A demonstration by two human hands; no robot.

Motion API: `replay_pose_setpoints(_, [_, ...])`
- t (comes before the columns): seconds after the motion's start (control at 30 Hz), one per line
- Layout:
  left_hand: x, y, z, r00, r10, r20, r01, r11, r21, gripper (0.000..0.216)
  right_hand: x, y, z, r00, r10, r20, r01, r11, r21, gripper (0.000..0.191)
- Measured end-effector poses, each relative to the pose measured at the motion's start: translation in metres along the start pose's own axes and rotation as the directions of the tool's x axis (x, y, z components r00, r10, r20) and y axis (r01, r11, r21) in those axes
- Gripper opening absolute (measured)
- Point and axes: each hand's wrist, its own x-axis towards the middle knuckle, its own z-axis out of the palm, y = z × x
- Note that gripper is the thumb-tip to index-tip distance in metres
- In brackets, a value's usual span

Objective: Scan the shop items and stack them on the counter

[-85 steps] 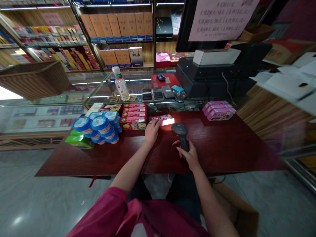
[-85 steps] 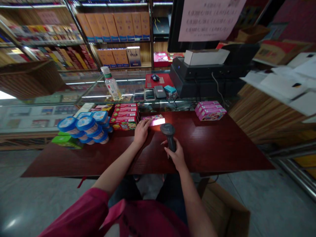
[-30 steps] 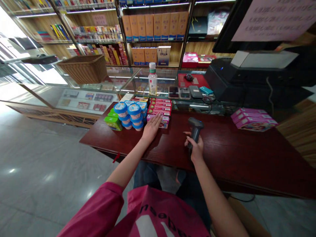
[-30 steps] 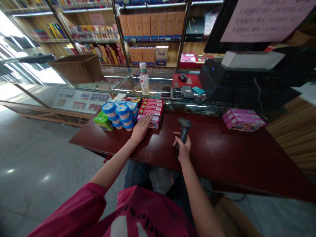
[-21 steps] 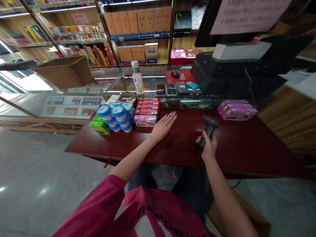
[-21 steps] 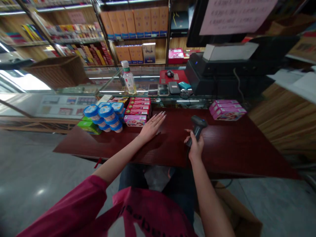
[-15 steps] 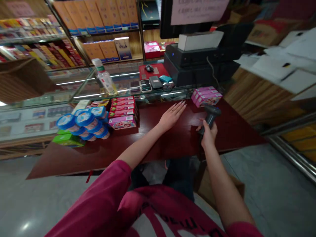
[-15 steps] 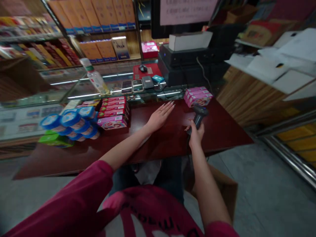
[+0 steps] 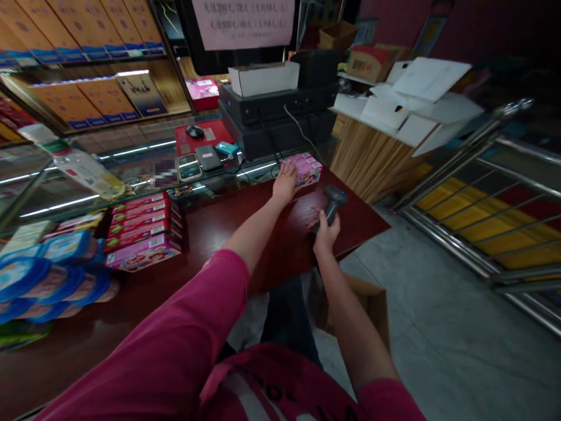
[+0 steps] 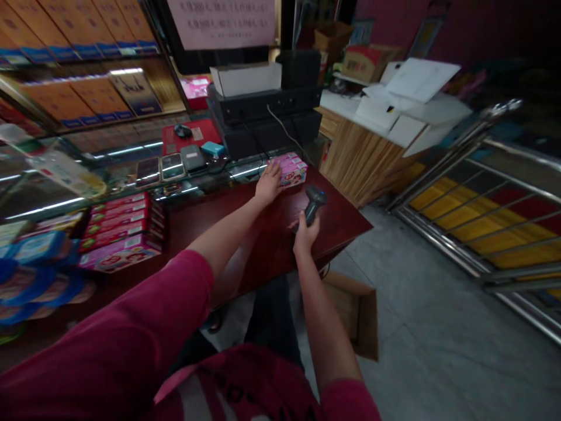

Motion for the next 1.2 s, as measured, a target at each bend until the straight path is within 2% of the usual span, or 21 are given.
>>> replay_pose_setpoints(0.1, [-0.014,-0.003,0.0,1.0,-0.017,0.013,0.018,0.998,-0.062,0.05,0.0,-0.001,0.0,1.0,0.0,-0.002,0.0,1.0,0.005,0.046])
replay_pose_setpoints(0.23, [-0.048,-0.007,-0.008,0.996,-0.086,-0.024,0.081,0.983,-0.166,0.048,-0.004,-0.006,-0.003,1.0,-0.003,0.002,0.003,1.0,0.025,0.047])
replay_pose_setpoints(0.37, [-0.101,-0.028,-0.028,0.972,-0.186,-0.142,0.153,0.964,-0.216,0.057,-0.009,-0.019,-0.009,0.998,0.027,0.062,-0.031,0.998,0.062,0.047])
replay_pose_setpoints(0.43, [-0.137,-0.046,-0.042,0.964,-0.184,-0.191,0.143,0.967,-0.211,0.057,-0.015,-0.024,-0.009,0.988,0.06,0.139,-0.071,0.995,0.074,0.046])
replay_pose_setpoints(0.53, [-0.194,-0.074,-0.065,0.961,-0.155,-0.228,0.128,0.983,-0.129,0.05,-0.037,-0.028,0.001,0.937,0.135,0.324,-0.16,0.986,0.052,0.041])
replay_pose_setpoints(0.63, [-0.242,-0.096,-0.087,0.958,-0.193,-0.214,0.199,0.98,0.008,0.044,-0.078,-0.026,0.019,0.849,0.198,0.49,-0.236,0.972,0.016,0.038])
replay_pose_setpoints(0.7, [-0.264,-0.106,-0.097,0.955,-0.22,-0.201,0.239,0.968,0.076,0.041,-0.109,-0.023,0.03,0.781,0.233,0.579,-0.276,0.961,-0.015,0.035])
replay_pose_setpoints(0.8, [-0.281,-0.113,-0.105,0.946,-0.241,-0.215,0.27,0.956,0.117,0.042,-0.141,-0.02,0.038,0.715,0.247,0.654,-0.274,0.96,-0.062,0.032])
replay_pose_setpoints(0.9, [-0.284,-0.116,-0.105,0.929,-0.261,-0.264,0.298,0.948,0.113,0.044,-0.148,-0.018,0.037,0.683,0.249,0.687,-0.236,0.965,-0.115,0.032])
replay_pose_setpoints(1.2, [-0.282,-0.119,-0.101,0.906,-0.274,-0.324,0.304,0.951,0.047,0.047,-0.143,-0.018,0.035,0.671,0.251,0.697,-0.21,0.967,-0.146,0.033])
